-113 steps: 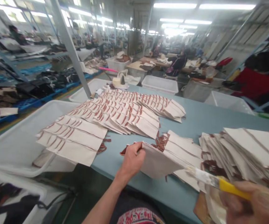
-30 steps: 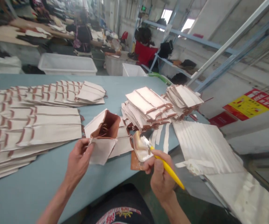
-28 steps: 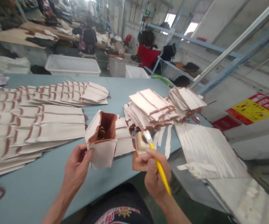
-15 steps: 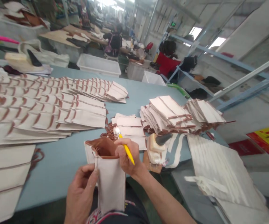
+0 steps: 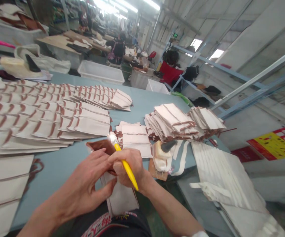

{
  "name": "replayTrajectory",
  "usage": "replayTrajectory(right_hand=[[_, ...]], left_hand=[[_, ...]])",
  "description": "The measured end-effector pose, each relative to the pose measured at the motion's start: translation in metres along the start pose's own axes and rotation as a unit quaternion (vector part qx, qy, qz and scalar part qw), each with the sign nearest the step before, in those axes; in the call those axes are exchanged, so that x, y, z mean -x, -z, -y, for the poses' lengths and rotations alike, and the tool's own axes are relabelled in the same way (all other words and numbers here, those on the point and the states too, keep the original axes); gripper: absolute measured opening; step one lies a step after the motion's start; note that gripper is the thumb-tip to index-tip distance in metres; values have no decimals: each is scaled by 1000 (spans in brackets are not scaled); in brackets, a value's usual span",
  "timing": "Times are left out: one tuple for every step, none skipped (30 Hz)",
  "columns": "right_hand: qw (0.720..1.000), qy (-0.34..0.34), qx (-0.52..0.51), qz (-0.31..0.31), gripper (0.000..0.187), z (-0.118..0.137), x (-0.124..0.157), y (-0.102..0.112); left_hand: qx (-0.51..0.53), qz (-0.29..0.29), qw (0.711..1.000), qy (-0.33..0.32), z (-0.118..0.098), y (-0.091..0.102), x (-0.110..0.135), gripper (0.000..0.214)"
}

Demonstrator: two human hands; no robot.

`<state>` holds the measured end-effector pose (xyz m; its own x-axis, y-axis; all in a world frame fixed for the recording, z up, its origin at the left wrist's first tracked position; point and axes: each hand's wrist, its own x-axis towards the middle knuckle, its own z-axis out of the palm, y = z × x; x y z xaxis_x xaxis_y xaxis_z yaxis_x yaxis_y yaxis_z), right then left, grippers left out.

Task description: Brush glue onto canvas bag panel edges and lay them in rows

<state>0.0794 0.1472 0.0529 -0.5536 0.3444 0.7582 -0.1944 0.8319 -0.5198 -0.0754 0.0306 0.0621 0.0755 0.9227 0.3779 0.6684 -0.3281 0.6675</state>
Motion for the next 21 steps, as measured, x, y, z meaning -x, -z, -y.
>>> replayTrajectory(right_hand=[[1000, -10, -1, -5, 29, 1, -1, 2], [1000, -27, -5, -7, 30, 3, -2, 4], [999, -51, -15, -6, 32, 3, -3, 6], [996, -82, -28, -10, 36, 4, -3, 7], [992, -114, -43, -28, 40, 5, -4, 8], [985, -148, -62, -60, 44, 5, -3, 8], [974, -183, -83, -105, 49, 6, -2, 10], [957, -220, -108, -154, 53, 6, -1, 11], [936, -259, -132, -200, 57, 6, 1, 12], [912, -294, -156, -238, 60, 6, 5, 14], [891, -326, -177, -260, 63, 6, 9, 16], [874, -353, -193, -272, 64, 5, 14, 17], [861, -374, -204, -277, 65, 5, 20, 18], [851, -392, -211, -278, 65, 5, 26, 19], [843, -407, -215, -277, 66, 6, 32, 20], [837, -421, -215, -276, 66, 8, 38, 21], [833, -432, -212, -273, 65, 11, 43, 23], [830, -441, -207, -270, 63, 16, 46, 25], [830, -448, -202, -265, 60, 21, 48, 27], [830, -451, -199, -260, 58, 28, 47, 30], [832, -450, -198, -256, 56, 35, 45, 33]], left_hand=[[26, 33, 999, 28, -1, -1, -2, 22], [49, 62, 995, 56, -2, -2, -2, 22], [70, 81, 991, 78, -3, -5, -1, 25], [86, 91, 987, 97, -3, -7, 2, 27], [101, 94, 984, 112, -2, -10, 5, 28], [117, 98, 980, 129, 0, -13, 9, 28], [140, 106, 973, 153, 2, -16, 13, 28], [172, 117, 960, 186, 5, -19, 18, 29], [210, 126, 943, 225, 7, -21, 24, 31], [251, 128, 922, 264, 9, -24, 30, 33], [286, 119, 903, 296, 10, -27, 36, 35], [309, 101, 890, 320, 11, -29, 42, 37], [317, 77, 884, 336, 9, -32, 47, 36], [309, 52, 885, 344, 7, -35, 52, 34], [288, 28, 892, 346, 3, -38, 57, 32], [257, 6, 904, 342, -1, -40, 60, 29], [219, -13, 917, 334, -5, -41, 63, 28], [178, -28, 931, 318, -9, -42, 65, 27], [136, -43, 945, 293, -13, -42, 66, 27], [92, -63, 960, 255, -16, -42, 67, 27], [51, -86, 972, 210, -19, -42, 67, 27]])
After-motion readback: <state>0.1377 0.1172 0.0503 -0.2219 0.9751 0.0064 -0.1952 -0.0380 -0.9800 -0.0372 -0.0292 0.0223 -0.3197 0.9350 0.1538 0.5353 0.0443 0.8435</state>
